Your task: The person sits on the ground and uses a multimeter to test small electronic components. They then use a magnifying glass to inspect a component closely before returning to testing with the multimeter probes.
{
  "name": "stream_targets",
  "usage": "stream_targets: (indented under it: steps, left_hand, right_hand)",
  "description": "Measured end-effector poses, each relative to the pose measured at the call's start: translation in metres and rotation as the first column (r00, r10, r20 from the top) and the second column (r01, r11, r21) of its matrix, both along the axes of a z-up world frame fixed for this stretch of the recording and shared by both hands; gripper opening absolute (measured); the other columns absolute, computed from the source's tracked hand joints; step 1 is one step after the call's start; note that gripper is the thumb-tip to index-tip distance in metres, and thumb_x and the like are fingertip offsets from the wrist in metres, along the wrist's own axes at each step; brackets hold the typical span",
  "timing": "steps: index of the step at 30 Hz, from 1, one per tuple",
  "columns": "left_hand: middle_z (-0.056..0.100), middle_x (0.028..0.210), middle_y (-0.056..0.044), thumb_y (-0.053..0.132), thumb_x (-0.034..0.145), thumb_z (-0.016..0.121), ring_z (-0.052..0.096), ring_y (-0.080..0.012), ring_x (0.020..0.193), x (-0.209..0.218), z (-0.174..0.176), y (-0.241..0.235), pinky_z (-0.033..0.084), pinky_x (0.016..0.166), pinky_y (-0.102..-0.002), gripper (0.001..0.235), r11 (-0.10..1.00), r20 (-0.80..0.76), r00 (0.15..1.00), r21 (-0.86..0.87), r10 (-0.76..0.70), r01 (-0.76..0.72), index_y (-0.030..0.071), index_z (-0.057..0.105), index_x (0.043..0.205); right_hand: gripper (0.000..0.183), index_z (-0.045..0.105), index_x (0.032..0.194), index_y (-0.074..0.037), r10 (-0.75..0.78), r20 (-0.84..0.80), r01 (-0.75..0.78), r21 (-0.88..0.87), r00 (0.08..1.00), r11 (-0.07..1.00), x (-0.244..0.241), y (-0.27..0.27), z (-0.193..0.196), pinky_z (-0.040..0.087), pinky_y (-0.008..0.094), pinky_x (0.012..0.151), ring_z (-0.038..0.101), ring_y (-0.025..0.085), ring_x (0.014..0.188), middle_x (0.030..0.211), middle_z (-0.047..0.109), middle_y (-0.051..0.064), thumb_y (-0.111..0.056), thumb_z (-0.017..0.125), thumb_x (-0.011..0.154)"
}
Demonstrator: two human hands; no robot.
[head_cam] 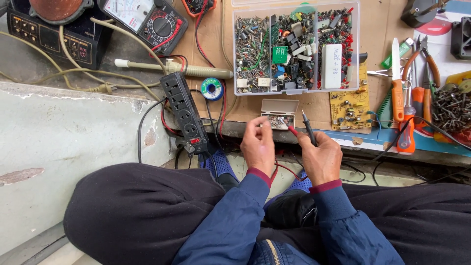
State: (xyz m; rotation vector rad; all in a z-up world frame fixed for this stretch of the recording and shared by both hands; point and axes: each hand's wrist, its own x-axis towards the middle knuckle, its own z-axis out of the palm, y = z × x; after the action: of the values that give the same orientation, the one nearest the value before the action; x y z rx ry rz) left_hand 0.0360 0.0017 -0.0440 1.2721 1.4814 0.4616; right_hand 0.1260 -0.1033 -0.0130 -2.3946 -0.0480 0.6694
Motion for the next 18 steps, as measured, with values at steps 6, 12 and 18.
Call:
stream_targets:
  steps: [6, 12, 18]
  left_hand:
    - [0.081, 0.082, 0.008, 0.044, 0.101, 0.071, 0.080, -0.0183, 0.087, 0.000, 0.013, -0.001, 0.065, 0.084, -0.040, 0.023, 0.957, -0.130, 0.951, -0.110, -0.282, 0.268, 0.036, 0.084, 0.118]
    - [0.081, 0.086, 0.012, 0.050, 0.098, 0.068, 0.080, -0.0207, 0.097, 0.001, -0.008, 0.000, 0.064, 0.092, -0.043, 0.029, 0.917, -0.198, 0.900, -0.176, -0.388, 0.357, 0.040, 0.082, 0.122]
    - [0.084, 0.094, 0.008, 0.047, 0.100, 0.065, 0.081, -0.0279, 0.107, 0.005, 0.014, 0.009, 0.063, 0.096, -0.048, 0.036, 0.903, -0.215, 0.885, -0.226, -0.413, 0.366, 0.033, 0.082, 0.129]
  right_hand:
    - [0.026, 0.086, 0.093, -0.019, -0.001, -0.037, 0.001, 0.002, 0.999, 1.000, 0.002, 0.004, 0.005, 0.056, 0.048, 0.081, 0.074, 0.036, 0.085, 0.069, 0.069, 0.016, -0.045, 0.084, 0.093]
    - [0.026, 0.086, 0.091, -0.020, -0.004, -0.056, 0.004, -0.003, 0.998, 1.000, 0.006, 0.000, -0.007, 0.055, 0.048, 0.079, 0.075, 0.035, 0.084, 0.069, 0.069, 0.014, -0.046, 0.083, 0.093]
    - [0.028, 0.086, 0.091, -0.018, -0.015, -0.112, 0.017, 0.020, 0.994, 1.000, 0.009, -0.001, -0.009, 0.054, 0.047, 0.079, 0.074, 0.033, 0.084, 0.069, 0.070, 0.016, -0.046, 0.086, 0.089]
